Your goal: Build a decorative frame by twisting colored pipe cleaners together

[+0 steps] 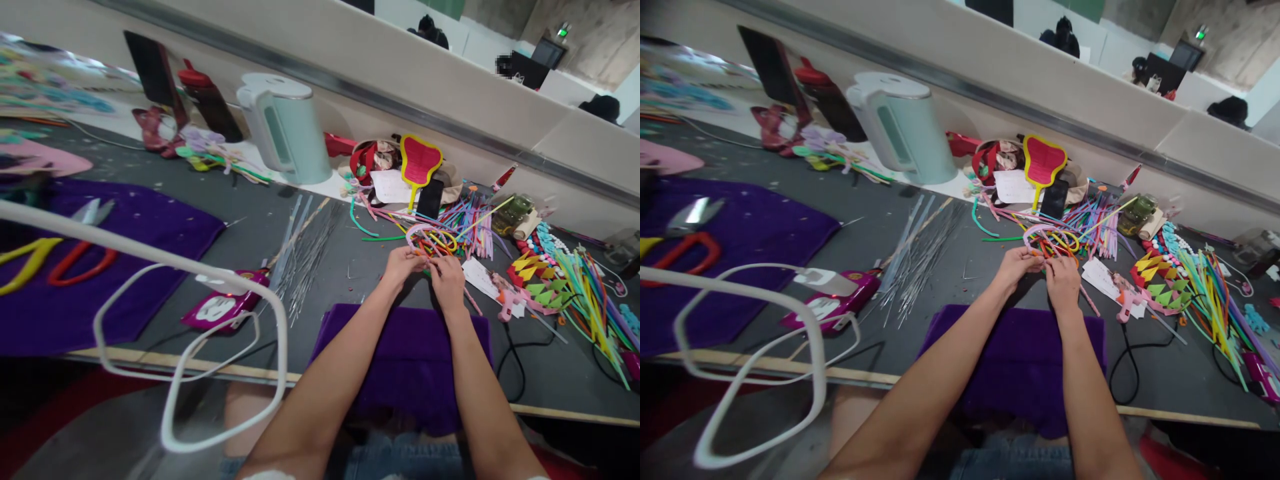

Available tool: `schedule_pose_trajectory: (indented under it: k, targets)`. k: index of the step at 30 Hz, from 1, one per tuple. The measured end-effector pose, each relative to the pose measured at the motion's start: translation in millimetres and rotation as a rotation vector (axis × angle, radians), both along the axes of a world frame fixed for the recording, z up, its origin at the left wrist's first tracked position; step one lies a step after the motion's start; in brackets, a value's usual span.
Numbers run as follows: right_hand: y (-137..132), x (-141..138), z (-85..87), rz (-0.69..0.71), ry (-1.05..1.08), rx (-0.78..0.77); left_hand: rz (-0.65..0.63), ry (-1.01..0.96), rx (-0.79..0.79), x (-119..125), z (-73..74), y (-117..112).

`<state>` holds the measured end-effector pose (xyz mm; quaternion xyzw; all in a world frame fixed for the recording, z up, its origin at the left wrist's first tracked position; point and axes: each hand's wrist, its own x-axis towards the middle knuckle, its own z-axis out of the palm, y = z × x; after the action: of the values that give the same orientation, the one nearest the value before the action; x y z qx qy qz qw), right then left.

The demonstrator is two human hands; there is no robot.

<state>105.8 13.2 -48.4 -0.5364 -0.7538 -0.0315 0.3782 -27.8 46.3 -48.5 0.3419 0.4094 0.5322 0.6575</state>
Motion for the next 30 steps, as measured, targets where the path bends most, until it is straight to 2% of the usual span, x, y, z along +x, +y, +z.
schedule_pose_trajectory:
  k: [7,14,21,30]
  targets:
    - [4.0,-1.4,-0.9,-0.052,0.035,-0.039,0.021,-0.006,0.035,3.8,-1.1,-0.4]
    - [2.2,-2.8,-0.2,-0.060,-0.029,-0.048,0.019,0.110,0.070,1.1,-4.3,1.4]
    - [2.8,-2.5,1.2,-0.069,0.019,-0.068,0.024,0.062,0.095,0.7,-1.4,2.1]
    - [-6.2,-1.9,19.3,-0.112,0.036,-0.086,0.000,0.048,0.193,3.7,8.4,-5.1]
